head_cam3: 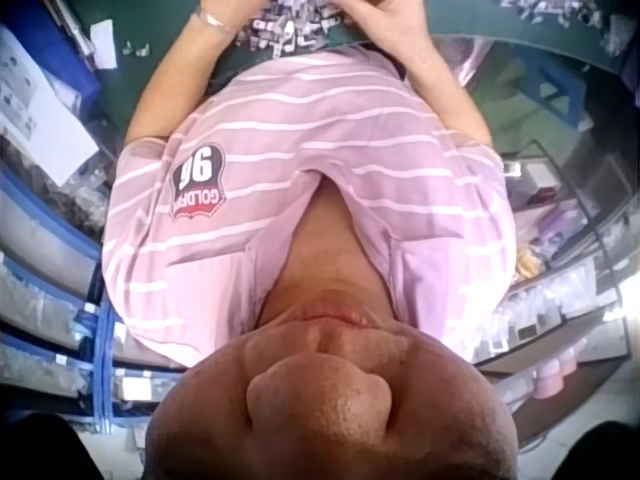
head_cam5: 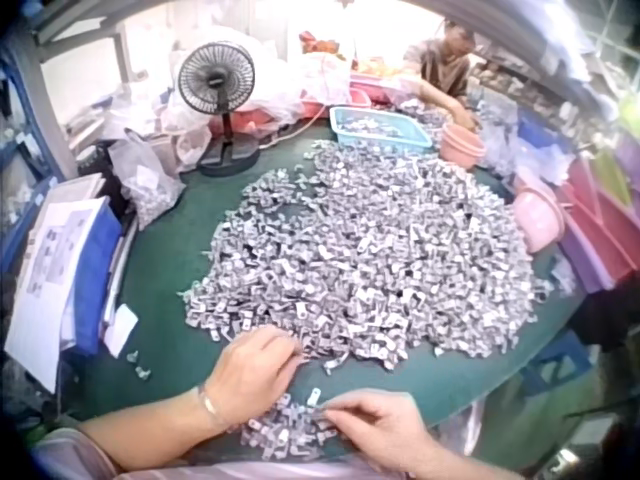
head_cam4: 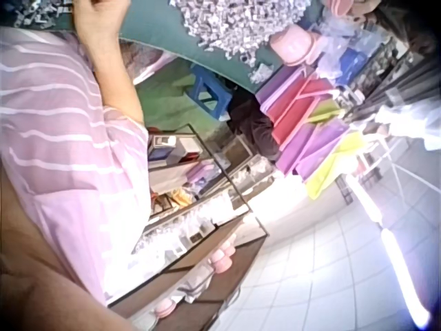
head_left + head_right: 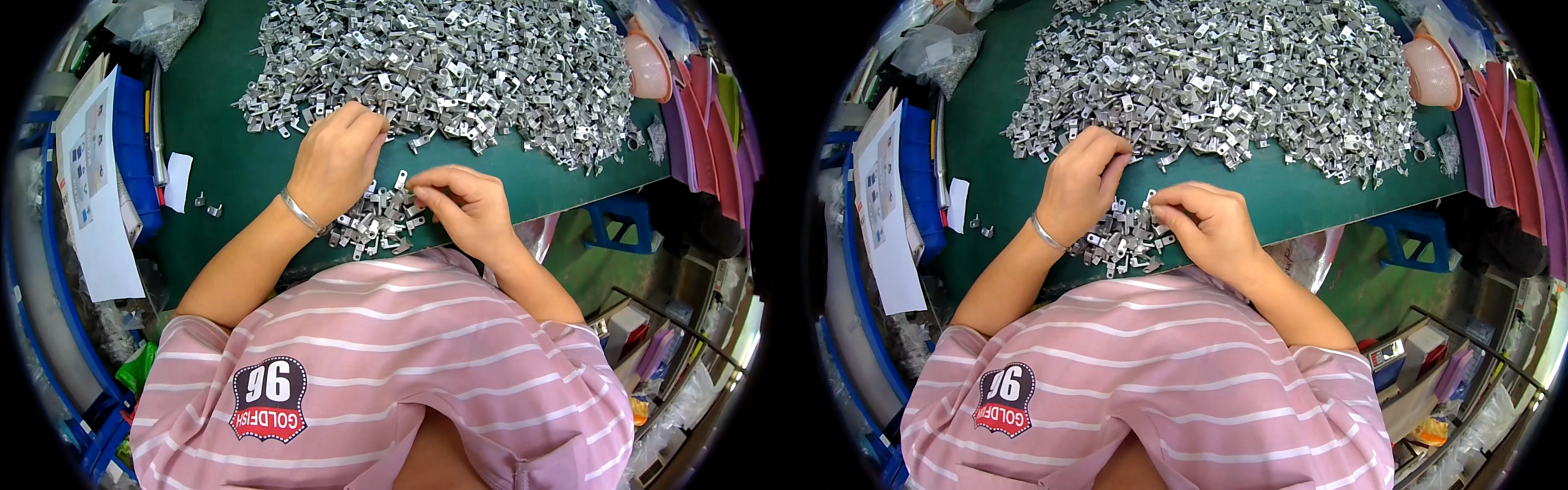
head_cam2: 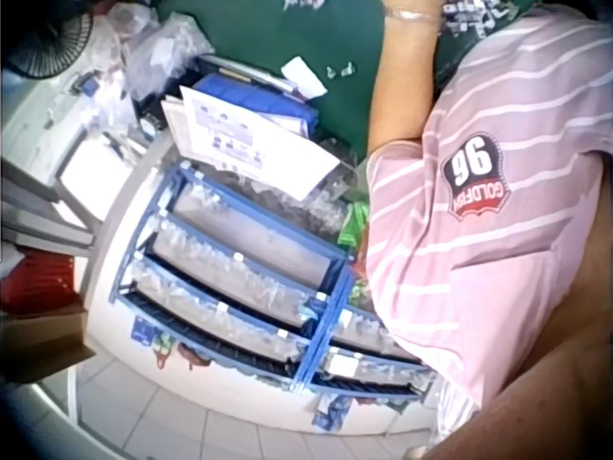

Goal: The person picks up metal brackets from a pile on a desk, handles them by hand, and places some into a plastic bag while returning others to the pile.

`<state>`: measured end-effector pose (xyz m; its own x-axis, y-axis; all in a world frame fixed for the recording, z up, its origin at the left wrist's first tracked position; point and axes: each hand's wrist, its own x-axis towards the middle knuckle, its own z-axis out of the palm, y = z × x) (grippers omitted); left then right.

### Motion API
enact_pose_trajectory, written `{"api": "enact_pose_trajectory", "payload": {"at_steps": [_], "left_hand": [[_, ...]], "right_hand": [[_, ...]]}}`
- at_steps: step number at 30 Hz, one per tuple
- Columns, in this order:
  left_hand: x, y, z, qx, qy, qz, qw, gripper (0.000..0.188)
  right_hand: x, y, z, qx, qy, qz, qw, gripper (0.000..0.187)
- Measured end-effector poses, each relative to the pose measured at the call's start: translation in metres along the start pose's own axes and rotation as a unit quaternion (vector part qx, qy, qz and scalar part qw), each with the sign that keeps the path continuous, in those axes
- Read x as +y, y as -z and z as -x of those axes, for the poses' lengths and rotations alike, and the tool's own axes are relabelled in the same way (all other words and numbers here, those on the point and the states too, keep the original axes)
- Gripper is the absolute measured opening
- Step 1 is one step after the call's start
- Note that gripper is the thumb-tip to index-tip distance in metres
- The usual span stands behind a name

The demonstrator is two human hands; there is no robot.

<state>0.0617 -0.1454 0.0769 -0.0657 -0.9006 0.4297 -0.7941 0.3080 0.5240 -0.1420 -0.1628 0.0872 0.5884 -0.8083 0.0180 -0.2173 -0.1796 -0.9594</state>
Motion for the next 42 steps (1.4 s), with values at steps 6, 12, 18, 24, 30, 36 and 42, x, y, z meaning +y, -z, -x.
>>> {"api": "enact_pose_trajectory", "payload": {"at_steps": [6,12,18,24,30,36,42], "left_hand": [[-0.001,0.005,0.001,-0.009,0.004,-0.005,1.000,0.018],[0.001,0.002,-0.004,-0.034,0.003,-0.050,0.998,0.022],[0.001,0.001,-0.005,-0.019,-0.014,-0.056,0.998,0.016],[0.001,0.000,-0.005,-0.020,-0.016,-0.063,0.998,0.016],[-0.005,-0.002,-0.001,-0.044,-0.063,-0.041,0.996,0.015],[0.003,0.003,-0.005,-0.063,-0.046,-0.063,0.995,0.016],[0.000,0.006,-0.005,-0.025,0.007,0.027,0.999,0.013]], "right_hand": [[0.020,0.000,-0.032,0.100,0.194,0.374,0.902,0.016],[0.017,0.005,-0.027,0.078,0.061,0.160,0.982,0.008],[0.005,0.018,-0.015,-0.005,-0.186,-0.222,0.957,0.013],[0.007,0.023,-0.009,-0.011,-0.190,-0.271,0.944,0.013],[0.009,0.024,0.001,-0.016,-0.008,0.171,0.985,0.010],[0.008,0.012,-0.026,0.095,0.124,0.282,0.947,0.008],[0.013,-0.001,-0.052,0.132,0.183,0.430,0.874,0.015]]}}
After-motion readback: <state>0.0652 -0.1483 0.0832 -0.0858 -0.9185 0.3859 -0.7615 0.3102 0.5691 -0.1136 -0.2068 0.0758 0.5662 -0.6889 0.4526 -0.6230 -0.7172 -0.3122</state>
